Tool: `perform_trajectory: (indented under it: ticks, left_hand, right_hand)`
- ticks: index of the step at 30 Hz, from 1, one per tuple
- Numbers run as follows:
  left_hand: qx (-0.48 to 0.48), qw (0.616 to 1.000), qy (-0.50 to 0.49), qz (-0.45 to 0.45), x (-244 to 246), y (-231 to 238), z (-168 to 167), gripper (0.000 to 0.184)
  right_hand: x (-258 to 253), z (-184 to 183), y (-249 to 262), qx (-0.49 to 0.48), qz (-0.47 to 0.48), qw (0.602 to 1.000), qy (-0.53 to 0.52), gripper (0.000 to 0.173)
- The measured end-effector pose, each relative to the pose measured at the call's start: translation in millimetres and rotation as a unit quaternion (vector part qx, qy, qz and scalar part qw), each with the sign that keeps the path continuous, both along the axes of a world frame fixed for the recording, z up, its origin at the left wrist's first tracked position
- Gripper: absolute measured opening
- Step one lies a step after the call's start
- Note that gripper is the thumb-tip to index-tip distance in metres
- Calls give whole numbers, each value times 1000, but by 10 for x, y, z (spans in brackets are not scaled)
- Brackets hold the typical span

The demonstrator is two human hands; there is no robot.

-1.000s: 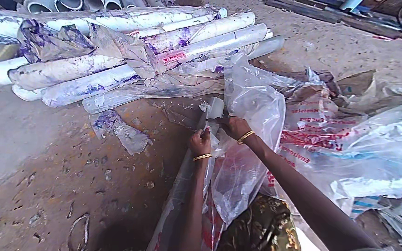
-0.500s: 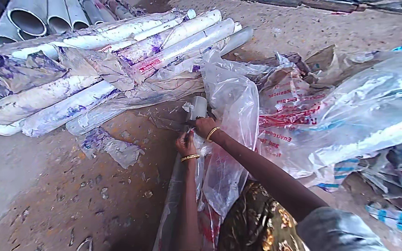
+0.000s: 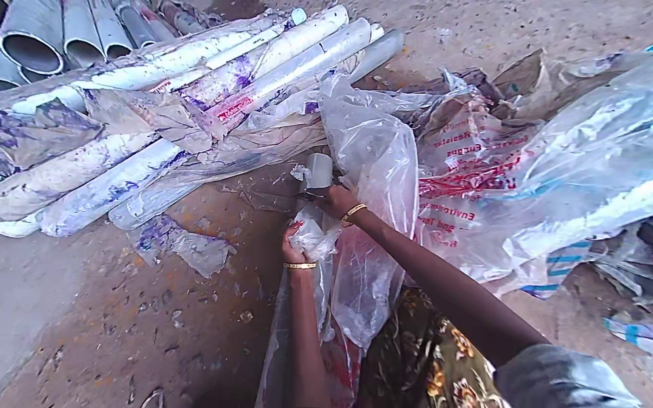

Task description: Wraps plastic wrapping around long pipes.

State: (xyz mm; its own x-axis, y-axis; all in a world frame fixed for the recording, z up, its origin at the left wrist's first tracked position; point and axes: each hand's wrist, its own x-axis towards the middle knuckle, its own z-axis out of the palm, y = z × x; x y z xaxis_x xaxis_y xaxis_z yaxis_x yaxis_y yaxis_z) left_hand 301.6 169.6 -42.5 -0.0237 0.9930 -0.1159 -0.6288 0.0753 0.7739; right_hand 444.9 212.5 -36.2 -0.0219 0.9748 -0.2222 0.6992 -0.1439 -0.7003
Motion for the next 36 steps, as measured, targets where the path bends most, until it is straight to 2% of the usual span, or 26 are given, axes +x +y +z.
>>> perform_trajectory:
  ticks: [5, 9, 12, 16, 21, 23, 24, 26, 28, 29, 30, 31, 32, 33, 34, 36]
  left_hand:
    - [16, 1000, -23, -2, -28, 10, -23, 42]
    - [36, 998, -46, -18, -63, -13, -31, 43]
    - [40, 998, -51, -23, -107, -45, -27, 42]
    - [27, 999, -27, -35, -202, -38, 70, 45]
    - [67, 995, -22, -75, -444, 63, 70, 38]
    - [83, 995, -28, -56, -482, 80, 110, 38]
    - [86, 996, -29, -24, -492, 95, 150, 40]
    - [57, 997, -9, 58, -517, 169, 286, 46]
    - [1, 991, 94, 93, -625, 293, 448, 41]
    - [-17, 970, 220, 98, -724, 349, 529, 33]
    - [-29, 916, 383, 113, -827, 406, 608, 31]
    - [-44, 833, 541, 109, -943, 459, 665, 33]
    - [-72, 748, 655, 75, -1053, 480, 741, 34]
    - [-107, 683, 722, 30, -1158, 489, 825, 37]
    - [-144, 635, 759, -13, -1255, 486, 900, 41]
    - [-178, 569, 800, -64, -1436, 474, 1001, 46]
  right_hand:
    - [-178, 95, -224, -59, 37, 995, -75, 36]
    - [83, 84, -406, -36, 64, 997, -6, 34]
    - [62, 169, -288, 18, 38, 999, 19, 28]
    - [-165, 53, -59, -55, 33, 997, -39, 33]
    - [-64, -109, -606, 7, 129, 991, 33, 35]
    - [-51, -82, -793, 11, 138, 990, 39, 37]
    - [-102, -41, -859, -2, 115, 992, 48, 38]
    - [-233, 45, -910, -34, -5, 995, 91, 39]
    - [-307, 69, -872, -58, -142, 975, 160, 37]
    - [-347, 72, -885, -71, -181, 962, 194, 37]
    - [-413, 71, -936, -75, -204, 949, 227, 37]
    - [-499, 62, -1010, -67, -225, 936, 263, 39]
    - [-606, 71, -1107, -61, -243, 922, 294, 39]
    - [-723, 106, -1219, -56, -257, 911, 318, 39]
    - [-838, 146, -1345, -43, -265, 902, 339, 38]
    - [-1010, 185, -1594, -11, -277, 886, 372, 37]
